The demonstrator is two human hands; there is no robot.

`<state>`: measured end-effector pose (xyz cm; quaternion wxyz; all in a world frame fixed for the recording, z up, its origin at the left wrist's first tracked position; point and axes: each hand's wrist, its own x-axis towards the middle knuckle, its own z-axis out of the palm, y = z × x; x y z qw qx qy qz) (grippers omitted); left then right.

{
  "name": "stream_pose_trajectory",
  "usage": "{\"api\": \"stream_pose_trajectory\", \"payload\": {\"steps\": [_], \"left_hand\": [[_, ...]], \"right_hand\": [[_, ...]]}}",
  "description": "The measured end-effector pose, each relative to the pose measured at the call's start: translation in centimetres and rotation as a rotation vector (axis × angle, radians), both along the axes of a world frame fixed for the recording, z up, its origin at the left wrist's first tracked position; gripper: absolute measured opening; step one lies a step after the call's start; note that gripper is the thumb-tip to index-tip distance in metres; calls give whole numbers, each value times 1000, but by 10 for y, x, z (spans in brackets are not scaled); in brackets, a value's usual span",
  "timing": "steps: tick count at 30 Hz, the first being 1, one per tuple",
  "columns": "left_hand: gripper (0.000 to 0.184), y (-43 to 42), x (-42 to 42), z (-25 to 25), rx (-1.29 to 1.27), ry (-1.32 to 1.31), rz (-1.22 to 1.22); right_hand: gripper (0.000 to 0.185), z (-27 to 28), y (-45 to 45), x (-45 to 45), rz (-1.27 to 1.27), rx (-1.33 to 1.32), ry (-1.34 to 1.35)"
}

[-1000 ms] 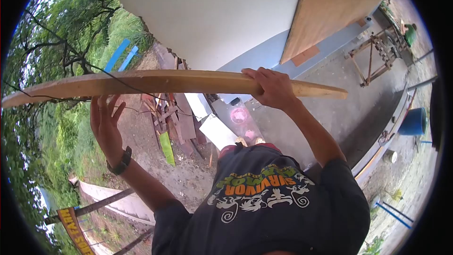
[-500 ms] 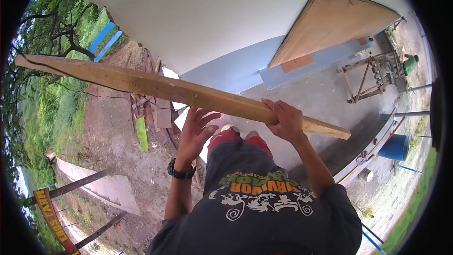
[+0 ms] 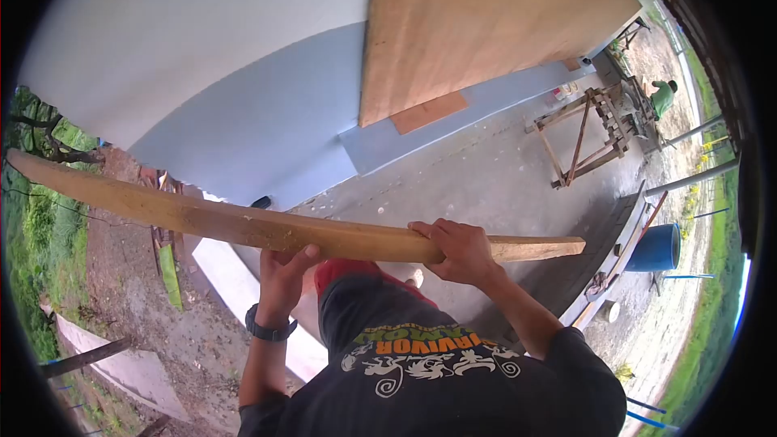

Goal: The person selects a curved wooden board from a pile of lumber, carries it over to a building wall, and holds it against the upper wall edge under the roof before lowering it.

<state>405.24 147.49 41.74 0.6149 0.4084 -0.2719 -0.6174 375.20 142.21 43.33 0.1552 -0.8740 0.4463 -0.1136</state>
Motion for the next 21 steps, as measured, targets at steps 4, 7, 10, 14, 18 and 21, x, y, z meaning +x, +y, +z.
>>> {"api": "stream_pose_trajectory", "payload": {"steps": [4,7,10,14,18,21], "left_hand": [[38,9,-152,-180,30,50,-13],[33,10,-245,-232,0,64,75],[33,13,-305,-246,155,102,12],[31,-16,-405,-252,208,218,-55],[30,-45,-517,-306,333,270,-62],[25,-67,-608,-332,336,511,-33]], "right_hand": [[61,-181,1,-142,18,-211,-77],[62,-277,-4,-236,43,-175,-128],[61,-276,-15,-307,72,-51,-55],[60,-268,-61,-397,180,44,-55],[61,-289,-102,-507,193,121,60],[62,-297,-114,-606,218,205,130]]}}
